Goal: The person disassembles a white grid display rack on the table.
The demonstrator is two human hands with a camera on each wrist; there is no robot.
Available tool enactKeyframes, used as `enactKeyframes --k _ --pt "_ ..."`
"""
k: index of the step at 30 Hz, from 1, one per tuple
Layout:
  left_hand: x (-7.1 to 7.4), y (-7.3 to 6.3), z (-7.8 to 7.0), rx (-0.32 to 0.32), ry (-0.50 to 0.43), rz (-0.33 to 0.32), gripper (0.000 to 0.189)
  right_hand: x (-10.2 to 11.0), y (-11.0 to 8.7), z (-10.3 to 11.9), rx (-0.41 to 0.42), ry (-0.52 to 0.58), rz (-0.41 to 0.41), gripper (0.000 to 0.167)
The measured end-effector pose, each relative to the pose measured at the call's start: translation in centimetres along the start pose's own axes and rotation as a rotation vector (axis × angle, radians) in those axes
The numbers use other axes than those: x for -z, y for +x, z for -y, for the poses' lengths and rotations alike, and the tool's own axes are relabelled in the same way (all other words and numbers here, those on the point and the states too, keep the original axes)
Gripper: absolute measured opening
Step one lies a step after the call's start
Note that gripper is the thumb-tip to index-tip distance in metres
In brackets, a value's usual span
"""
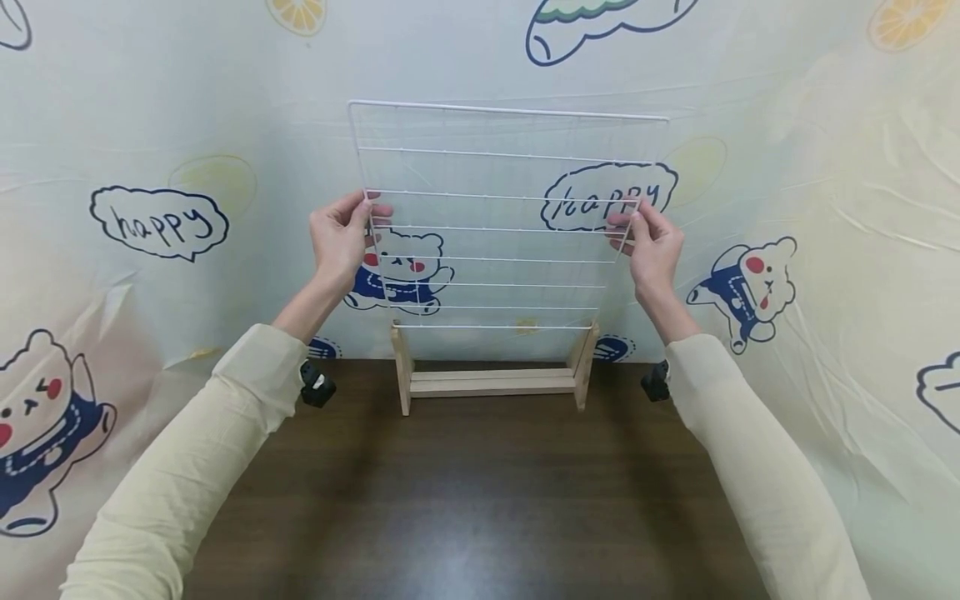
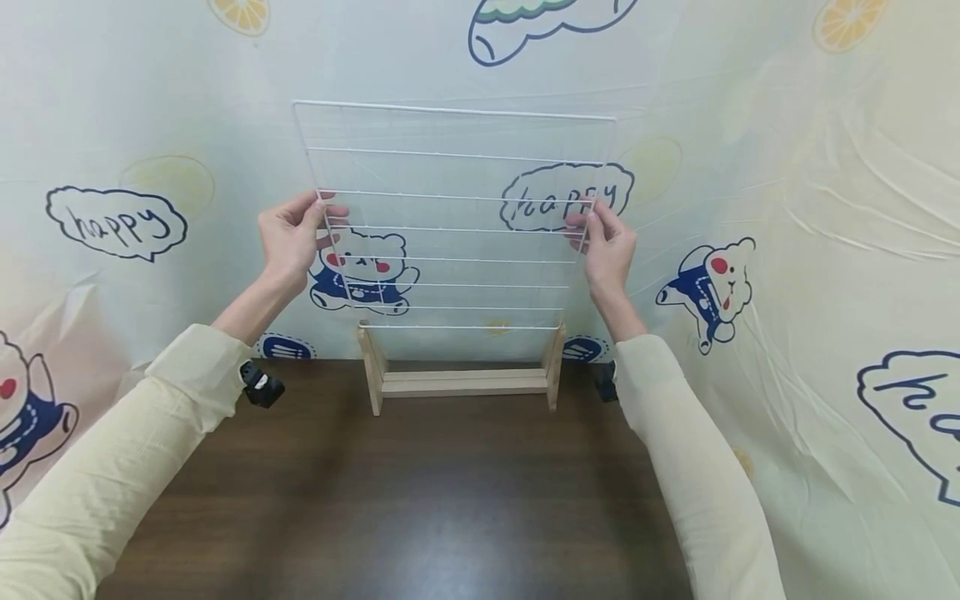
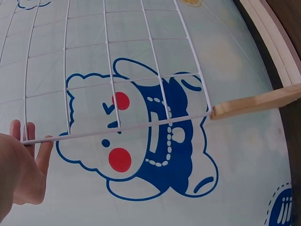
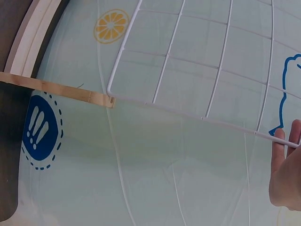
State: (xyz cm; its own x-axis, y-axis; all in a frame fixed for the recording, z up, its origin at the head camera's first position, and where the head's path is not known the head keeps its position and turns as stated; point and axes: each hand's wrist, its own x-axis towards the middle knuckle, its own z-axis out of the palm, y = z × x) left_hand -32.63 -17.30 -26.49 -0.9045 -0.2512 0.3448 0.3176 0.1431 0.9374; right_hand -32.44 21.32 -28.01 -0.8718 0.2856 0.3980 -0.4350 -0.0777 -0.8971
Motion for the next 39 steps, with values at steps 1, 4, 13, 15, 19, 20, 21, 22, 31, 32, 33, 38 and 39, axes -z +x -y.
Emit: enactKeyframes --k 1,4,13,15,19,20,21,22,31,32,33,38,39 --pt "0.0 0.0 0.0 0.002 -0.002 0.002 0.029 0.0 0.0 0.0 -0.001 0.002 0.0 0.026" --pt "0.0 -0.1 -0.2 0.005 -0.007 0.002 0.028 0.2 0.0 -0.1 -0.003 0.013 -0.001 0.027" --pt "0.0 -0.6 -0.4 -0.008 -0.007 0.024 0.028 0.8 0.6 -1.1 0.015 0.017 0.003 0.027" --pt "0.1 -0.8 -0.3 -0.014 -0.006 0.035 0.028 0.9 0.6 -1.3 0.013 0.007 0.002 0.027" --pt "0.3 -1.1 -0.3 -0.021 0.009 0.044 0.028 1.1 0.4 -1.4 0.006 -0.012 0.007 0.028" --pt "0.3 -1.2 -0.3 -0.022 0.015 0.046 0.028 1.1 0.4 -1.4 0.002 -0.017 0.006 0.028" --pt "0.3 -1.2 -0.3 -0.024 0.021 0.048 0.028 1.2 0.3 -1.4 0.0 -0.019 0.006 0.028" --pt "0.3 -1.2 -0.2 -0.024 0.025 0.051 0.029 1.2 0.3 -1.4 -0.002 -0.022 0.005 0.028" --pt "0.3 -1.3 0.2 -0.024 0.04 0.065 0.03 1.7 0.2 -1.9 0.009 -0.038 0.011 0.029" --pt "0.3 -1.4 0.3 -0.026 0.047 0.068 0.031 1.7 0.2 -1.9 0.009 -0.034 0.011 0.029" --pt "0.3 -1.4 0.3 -0.027 0.049 0.072 0.031 1.7 0.1 -2.0 0.006 -0.029 0.012 0.029" --pt "0.3 -1.5 0.5 -0.023 0.056 0.078 0.031 1.7 -0.3 -1.6 0.009 -0.024 0.021 0.029" --pt "0.3 -1.6 0.5 -0.022 0.056 0.079 0.031 1.7 -0.5 -1.5 0.012 -0.026 0.024 0.029"
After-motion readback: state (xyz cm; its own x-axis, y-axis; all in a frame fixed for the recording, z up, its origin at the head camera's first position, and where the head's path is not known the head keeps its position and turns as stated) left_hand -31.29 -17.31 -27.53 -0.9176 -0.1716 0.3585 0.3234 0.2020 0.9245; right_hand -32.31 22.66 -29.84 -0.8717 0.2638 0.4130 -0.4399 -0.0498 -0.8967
